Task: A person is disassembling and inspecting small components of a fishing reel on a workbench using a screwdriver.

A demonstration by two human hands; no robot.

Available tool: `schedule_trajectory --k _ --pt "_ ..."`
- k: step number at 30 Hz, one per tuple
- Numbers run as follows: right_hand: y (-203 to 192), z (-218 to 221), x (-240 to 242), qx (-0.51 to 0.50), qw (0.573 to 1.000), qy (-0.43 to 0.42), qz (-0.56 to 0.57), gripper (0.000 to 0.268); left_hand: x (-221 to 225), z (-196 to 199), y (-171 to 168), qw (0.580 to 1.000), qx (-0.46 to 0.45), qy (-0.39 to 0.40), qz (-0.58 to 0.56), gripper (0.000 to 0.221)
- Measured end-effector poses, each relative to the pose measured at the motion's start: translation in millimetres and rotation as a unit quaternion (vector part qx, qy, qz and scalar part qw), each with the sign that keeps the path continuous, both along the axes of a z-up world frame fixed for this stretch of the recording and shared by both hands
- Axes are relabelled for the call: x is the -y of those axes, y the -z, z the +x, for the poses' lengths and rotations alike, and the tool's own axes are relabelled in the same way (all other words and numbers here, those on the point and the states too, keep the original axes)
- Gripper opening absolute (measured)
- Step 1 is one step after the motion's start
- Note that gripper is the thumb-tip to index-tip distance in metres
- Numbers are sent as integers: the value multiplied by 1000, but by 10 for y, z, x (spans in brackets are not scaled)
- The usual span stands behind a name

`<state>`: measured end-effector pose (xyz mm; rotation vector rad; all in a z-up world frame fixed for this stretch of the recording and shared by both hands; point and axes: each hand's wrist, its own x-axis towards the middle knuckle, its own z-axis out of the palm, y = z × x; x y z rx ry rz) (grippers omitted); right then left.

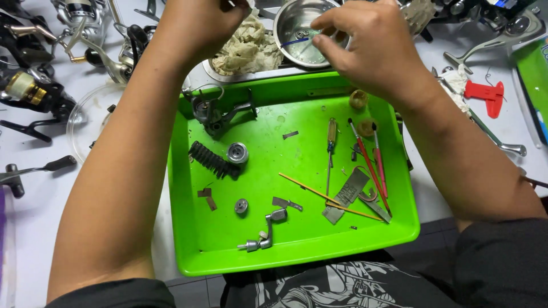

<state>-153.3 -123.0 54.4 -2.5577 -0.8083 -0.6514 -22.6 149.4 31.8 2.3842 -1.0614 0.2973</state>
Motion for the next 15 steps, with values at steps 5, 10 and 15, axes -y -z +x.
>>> schedule_trajectory --k 5,10,15 --pt "228 485 -352 32 993 13 -112 11 -242 -170 2 985 -63 28 -157 25" --pt "498 811 -625 15 988 19 -155 13 -329 -206 -39 982 -88 52 -158 28" --pt "432 690 -681 -70 984 7 -162 23 -383 -215 -7 971 -131 89 -179 33"
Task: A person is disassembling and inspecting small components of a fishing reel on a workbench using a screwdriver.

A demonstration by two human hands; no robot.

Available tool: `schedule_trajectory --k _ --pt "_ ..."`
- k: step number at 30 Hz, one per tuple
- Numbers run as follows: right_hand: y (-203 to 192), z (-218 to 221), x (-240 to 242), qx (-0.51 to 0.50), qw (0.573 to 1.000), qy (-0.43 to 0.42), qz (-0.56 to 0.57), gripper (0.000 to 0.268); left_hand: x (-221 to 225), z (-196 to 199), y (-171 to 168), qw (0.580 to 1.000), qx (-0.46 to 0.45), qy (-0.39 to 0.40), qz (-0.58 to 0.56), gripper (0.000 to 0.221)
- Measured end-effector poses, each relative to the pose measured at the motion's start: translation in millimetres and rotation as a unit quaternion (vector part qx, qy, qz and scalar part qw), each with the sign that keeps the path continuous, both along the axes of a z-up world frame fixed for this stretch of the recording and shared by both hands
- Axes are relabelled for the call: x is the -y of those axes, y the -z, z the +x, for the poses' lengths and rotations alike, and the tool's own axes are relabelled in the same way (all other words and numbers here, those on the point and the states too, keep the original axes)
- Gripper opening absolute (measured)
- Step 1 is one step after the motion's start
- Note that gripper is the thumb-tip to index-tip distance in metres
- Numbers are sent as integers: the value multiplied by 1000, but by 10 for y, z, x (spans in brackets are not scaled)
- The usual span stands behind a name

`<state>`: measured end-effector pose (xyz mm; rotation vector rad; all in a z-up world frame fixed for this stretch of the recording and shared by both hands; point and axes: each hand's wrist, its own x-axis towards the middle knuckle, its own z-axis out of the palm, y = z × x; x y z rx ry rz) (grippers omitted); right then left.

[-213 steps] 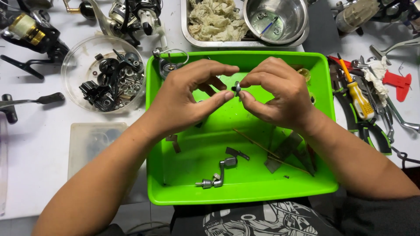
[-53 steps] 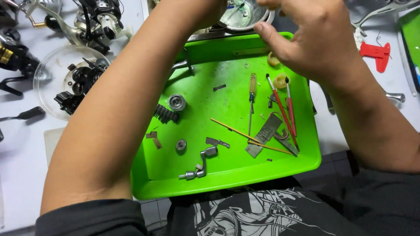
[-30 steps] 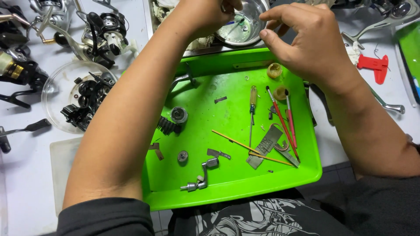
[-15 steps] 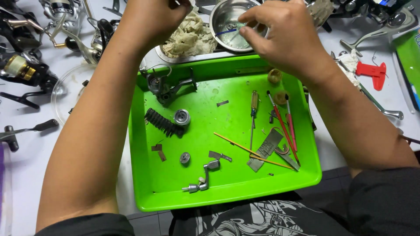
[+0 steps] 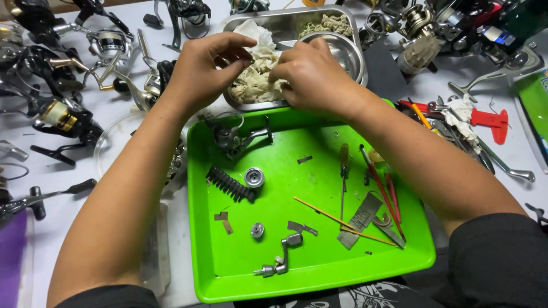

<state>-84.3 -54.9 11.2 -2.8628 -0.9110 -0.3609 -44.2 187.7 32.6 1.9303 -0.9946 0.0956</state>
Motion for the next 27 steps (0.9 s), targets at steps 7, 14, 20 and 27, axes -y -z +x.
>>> schedule_trajectory --k 7,14,20,27 --pt "-6 -78 54 2 998 -58 7 17 36 -101 13 999 22 -12 -39 25" --pt "-11 15 59 15 997 -25 71 6 -57 -405 -376 994 85 -2 -63 28" --pt "-133 73 94 -28 969 -9 244 12 -144 -679 -374 994 66 -57 -68 23" --pt "-292 -25 27 -154 890 80 422 8 -58 -564 -168 989 -38 -90 -108 22"
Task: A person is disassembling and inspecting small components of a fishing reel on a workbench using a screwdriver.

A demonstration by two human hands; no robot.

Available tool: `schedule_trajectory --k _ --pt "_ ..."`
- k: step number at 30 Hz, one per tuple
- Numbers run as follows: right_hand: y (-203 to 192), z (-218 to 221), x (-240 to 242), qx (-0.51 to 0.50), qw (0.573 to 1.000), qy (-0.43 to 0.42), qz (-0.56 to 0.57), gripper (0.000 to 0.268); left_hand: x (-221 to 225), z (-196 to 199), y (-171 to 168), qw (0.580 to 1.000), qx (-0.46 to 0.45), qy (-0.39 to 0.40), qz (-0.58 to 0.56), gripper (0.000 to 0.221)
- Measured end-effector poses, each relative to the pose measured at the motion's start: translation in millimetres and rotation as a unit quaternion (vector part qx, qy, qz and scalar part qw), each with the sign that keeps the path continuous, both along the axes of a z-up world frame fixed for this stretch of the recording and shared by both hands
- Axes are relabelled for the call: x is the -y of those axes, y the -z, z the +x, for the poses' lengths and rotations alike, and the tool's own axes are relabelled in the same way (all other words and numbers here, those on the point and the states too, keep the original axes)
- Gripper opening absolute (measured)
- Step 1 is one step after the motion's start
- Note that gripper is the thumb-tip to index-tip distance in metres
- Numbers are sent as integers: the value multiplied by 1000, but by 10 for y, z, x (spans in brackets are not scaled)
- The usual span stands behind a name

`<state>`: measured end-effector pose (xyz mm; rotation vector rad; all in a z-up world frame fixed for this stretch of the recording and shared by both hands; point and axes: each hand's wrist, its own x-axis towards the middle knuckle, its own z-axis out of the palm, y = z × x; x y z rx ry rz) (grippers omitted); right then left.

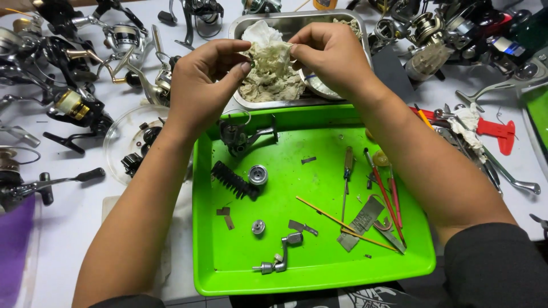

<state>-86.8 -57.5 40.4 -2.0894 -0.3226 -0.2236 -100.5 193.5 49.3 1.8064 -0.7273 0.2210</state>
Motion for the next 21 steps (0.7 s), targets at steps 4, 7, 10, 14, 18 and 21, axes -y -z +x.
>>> schedule_trajectory --k 4,7,10,14,18,21 --pt "40 -38 -38 -84 987 16 133 5 110 107 96 997 -62 19 -50 23" --pt "68 -50 -59 -92 982 9 165 4 230 217 149 995 -85 20 -46 21" --pt "119 -56 -75 -80 982 -10 171 6 340 280 180 994 -105 12 -43 18" --pt "308 -21 -64 -62 977 -27 200 12 481 283 328 981 -159 19 -108 29" --pt "336 -53 -83 -53 978 -46 195 13 452 304 371 980 -168 7 -103 31" --pt "350 -83 -109 -60 973 -56 218 13 439 324 375 979 -171 2 -108 31"
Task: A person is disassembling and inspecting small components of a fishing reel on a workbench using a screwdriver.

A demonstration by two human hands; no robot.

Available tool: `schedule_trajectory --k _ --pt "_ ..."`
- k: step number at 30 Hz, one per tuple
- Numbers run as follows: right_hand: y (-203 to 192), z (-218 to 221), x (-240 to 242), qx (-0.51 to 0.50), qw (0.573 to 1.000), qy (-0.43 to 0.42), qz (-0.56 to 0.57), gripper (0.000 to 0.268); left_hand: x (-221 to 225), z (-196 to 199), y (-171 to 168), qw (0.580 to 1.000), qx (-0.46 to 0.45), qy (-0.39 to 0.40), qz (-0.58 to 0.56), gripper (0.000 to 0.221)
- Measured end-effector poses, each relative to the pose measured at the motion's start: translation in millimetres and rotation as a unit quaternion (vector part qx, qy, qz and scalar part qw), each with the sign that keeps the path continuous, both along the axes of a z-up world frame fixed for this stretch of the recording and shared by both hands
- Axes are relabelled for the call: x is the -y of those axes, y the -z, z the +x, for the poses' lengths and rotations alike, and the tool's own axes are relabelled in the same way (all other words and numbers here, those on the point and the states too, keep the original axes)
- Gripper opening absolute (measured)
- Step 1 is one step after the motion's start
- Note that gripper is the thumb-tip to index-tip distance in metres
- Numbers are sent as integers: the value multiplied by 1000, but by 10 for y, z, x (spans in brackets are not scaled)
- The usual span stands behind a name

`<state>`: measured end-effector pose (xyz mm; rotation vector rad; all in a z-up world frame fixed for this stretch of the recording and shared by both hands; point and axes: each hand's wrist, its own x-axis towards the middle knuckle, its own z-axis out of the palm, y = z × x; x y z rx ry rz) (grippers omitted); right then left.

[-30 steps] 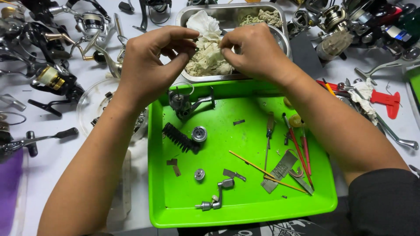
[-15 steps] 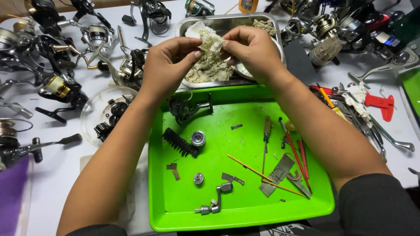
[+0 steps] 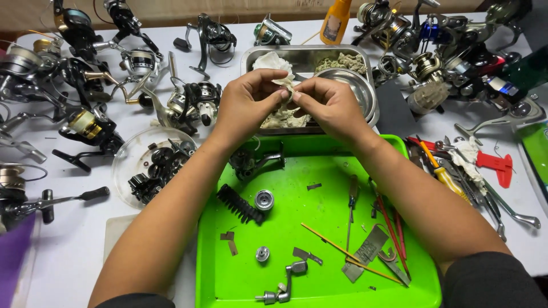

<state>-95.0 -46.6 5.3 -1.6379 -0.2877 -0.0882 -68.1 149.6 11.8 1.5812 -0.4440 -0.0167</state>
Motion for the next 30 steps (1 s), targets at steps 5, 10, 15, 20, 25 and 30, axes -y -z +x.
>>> schedule_trajectory --k 5,10,15,20,25,30 --pt "-26 -57 -40 27 1000 7 14 10 6 43 22 994 86 -28 69 32" --pt "-10 -13 20 55 998 13 1 7 -39 -7 -56 977 158 21 140 31" --pt "8 -5 46 57 998 22 11 7 -10 10 -24 984 121 3 132 15" --pt "32 -15 53 85 996 27 11 12 9 -18 -68 991 53 -45 111 13" --pt "22 -12 29 85 996 14 33 17 -7 -34 -90 993 46 -24 108 15" --pt "-152 -71 -25 150 987 23 -45 12 -21 10 -73 989 70 4 133 17"
